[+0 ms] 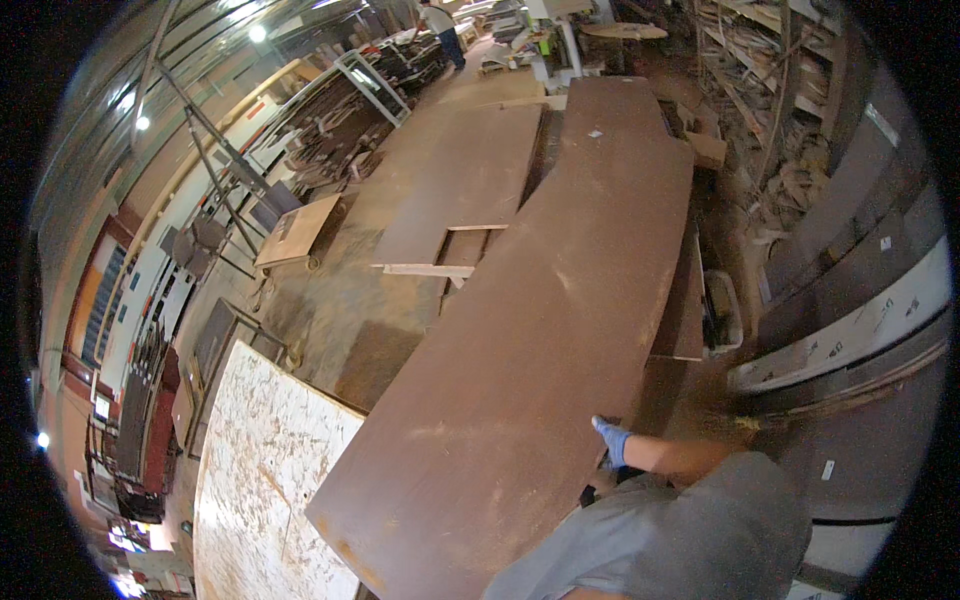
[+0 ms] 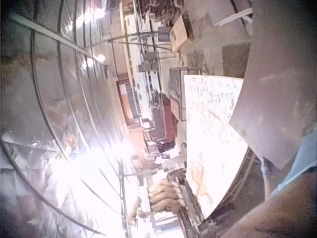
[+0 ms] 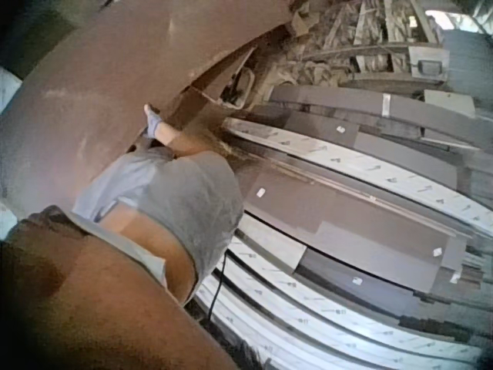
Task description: The person handles large brown wood panels, moving them between worktables and a CNC machine. They wipe a panel with a cloth, operate a control panel, and use a spray gun to clean the machine bed before loading a panel.
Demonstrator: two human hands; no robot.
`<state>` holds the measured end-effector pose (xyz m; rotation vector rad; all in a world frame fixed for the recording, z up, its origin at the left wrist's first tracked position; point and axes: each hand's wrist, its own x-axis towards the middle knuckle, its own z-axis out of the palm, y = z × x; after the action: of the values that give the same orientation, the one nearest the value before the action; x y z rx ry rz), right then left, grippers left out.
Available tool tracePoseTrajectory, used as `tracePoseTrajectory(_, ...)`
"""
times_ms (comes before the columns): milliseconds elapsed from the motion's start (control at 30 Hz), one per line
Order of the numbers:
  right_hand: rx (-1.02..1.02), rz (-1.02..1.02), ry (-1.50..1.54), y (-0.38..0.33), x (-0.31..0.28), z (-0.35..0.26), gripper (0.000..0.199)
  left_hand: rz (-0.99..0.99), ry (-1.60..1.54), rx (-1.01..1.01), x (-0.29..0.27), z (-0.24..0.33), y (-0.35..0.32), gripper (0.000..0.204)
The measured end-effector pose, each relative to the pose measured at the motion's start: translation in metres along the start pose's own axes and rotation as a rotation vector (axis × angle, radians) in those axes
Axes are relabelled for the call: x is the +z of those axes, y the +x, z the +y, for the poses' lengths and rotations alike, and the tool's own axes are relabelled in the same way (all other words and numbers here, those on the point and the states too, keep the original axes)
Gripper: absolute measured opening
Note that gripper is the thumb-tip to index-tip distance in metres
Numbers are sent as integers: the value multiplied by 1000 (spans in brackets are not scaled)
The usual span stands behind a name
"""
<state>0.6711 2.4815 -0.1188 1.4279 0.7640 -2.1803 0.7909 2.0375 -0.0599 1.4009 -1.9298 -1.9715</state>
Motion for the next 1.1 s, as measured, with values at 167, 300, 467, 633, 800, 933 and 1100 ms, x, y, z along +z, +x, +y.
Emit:
tracePoseTrajectory(167, -196, 33, 9, 48, -52, -77, 67, -208, -259, -204, 39, -45, -19, 70)
tracePoseTrajectory(300, -340, 170, -17, 53, -75, -167, 63, -292, -349, -302, 79, -65, -52, 70)
tracePoseTrajectory(467, -574, 77, 73, 121, -164, -296, 55, -469, -388, -383, 207, -73, -120, 75)
tracePoseTrajectory(633, -875, 263, -334, 77, -225, -374, 86, -664, -278, -460, 316, -171, -132, 70)
tracePoseTrajectory(800, -723, 381, -638, 38, -265, -320, 98, -672, -128, -716, 438, -265, -133, 65)
tracePoseTrajectory(933, -227, 418, -419, 106, -348, -205, 94, -673, -40, -663, 510, -256, -139, 59)
tracePoseTrajectory(1100, -372, 321, -119, 128, -349, -119, 78, -835, 25, -626, 540, -205, -142, 58)
